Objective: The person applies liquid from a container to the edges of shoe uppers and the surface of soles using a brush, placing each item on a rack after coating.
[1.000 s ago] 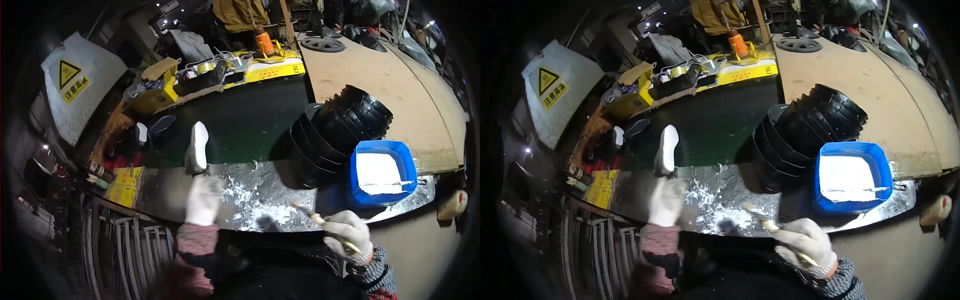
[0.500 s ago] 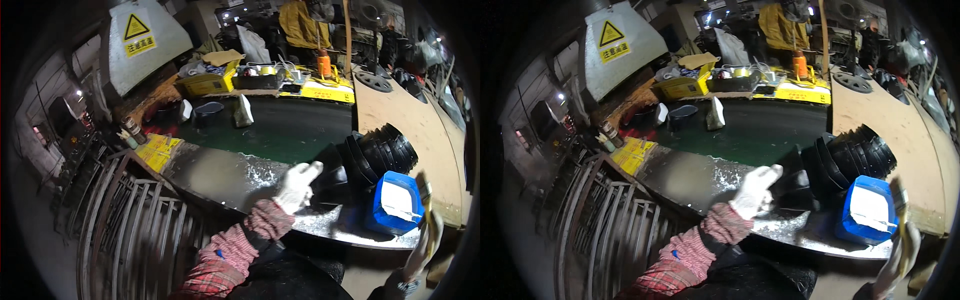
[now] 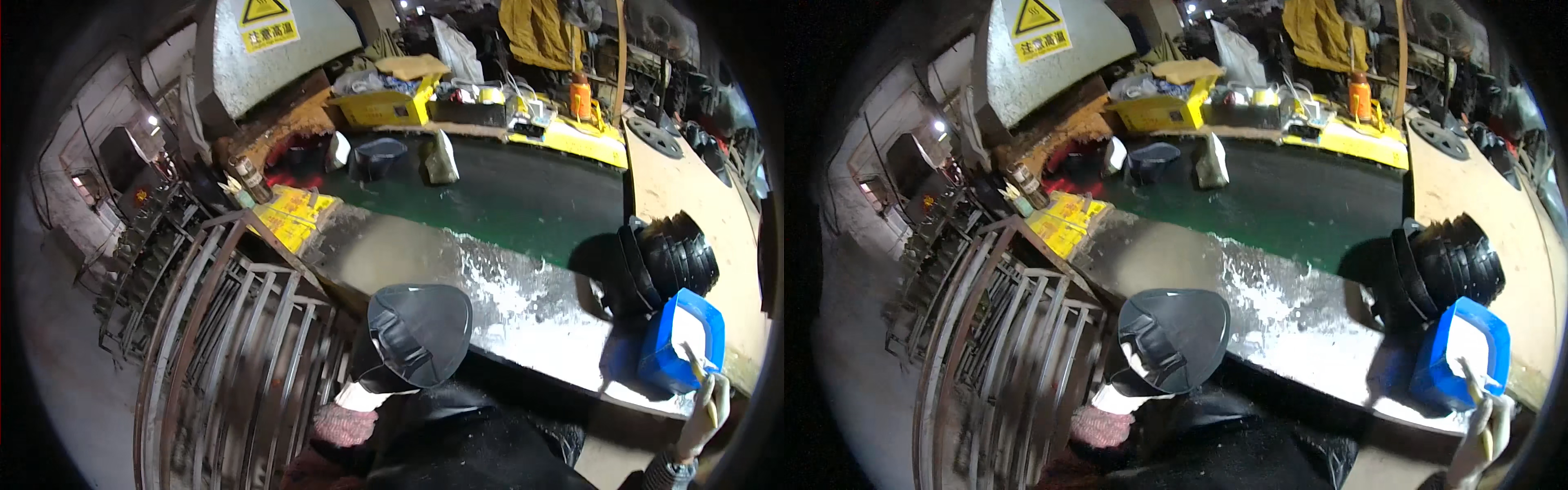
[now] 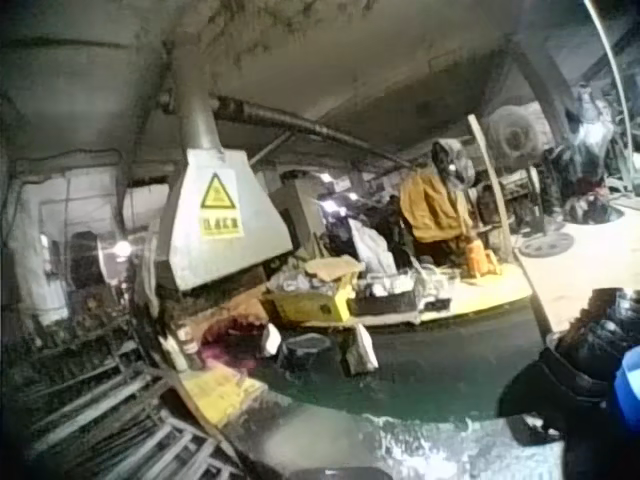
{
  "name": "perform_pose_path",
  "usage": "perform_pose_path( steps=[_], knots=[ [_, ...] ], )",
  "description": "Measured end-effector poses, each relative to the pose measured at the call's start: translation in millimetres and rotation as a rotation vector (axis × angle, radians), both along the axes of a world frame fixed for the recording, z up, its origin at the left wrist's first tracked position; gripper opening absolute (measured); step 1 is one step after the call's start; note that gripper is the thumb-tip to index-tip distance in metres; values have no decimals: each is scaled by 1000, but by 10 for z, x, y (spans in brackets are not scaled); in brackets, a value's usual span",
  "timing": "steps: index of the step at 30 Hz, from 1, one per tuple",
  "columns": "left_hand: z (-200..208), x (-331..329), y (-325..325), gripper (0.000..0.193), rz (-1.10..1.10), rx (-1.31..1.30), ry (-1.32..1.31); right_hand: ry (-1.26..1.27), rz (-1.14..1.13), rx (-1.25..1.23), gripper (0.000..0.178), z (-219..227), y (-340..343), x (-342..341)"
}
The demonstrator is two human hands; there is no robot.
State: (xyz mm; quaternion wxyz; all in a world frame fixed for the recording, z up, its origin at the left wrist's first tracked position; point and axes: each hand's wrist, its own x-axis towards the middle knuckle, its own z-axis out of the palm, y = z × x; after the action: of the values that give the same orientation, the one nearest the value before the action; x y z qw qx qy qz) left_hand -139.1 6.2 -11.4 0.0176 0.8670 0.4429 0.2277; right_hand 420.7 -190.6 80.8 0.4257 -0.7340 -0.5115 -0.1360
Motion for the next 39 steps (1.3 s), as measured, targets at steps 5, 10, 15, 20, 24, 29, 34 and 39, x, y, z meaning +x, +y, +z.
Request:
perform_pose_path(
  steps=[5,10,15,20,24,29,34,39],
  knots=[
    [-95,495,28,54,-98,-779,-1349,380,612,190,40,195,1107,-1564],
    [523,776,36,45,137,-981,-1120,144,997,88,35,262,2203,-2343],
    [518,766,58,46,92,-901,-1766,726,869,-109,34,-168,1908,-2079],
    [-49,798,246,43,-192,-1116,-1691,779,674,38,22,255,1890,-2160],
    [-2,1109,105,36,-183,-1160,-1775,198,1243,-106,44,711,2220,-2789],
    [232,1102,288,25,-280,61,-404,-243,1180,153,35,527,1657,-3074],
    [104,733,709,13,-52,96,-229,417,1502,-302,23,275,1453,-2200],
    [624,1100,500,30,221,-920,-1030,969,730,-59,40,-22,938,-1718]
  ],
)
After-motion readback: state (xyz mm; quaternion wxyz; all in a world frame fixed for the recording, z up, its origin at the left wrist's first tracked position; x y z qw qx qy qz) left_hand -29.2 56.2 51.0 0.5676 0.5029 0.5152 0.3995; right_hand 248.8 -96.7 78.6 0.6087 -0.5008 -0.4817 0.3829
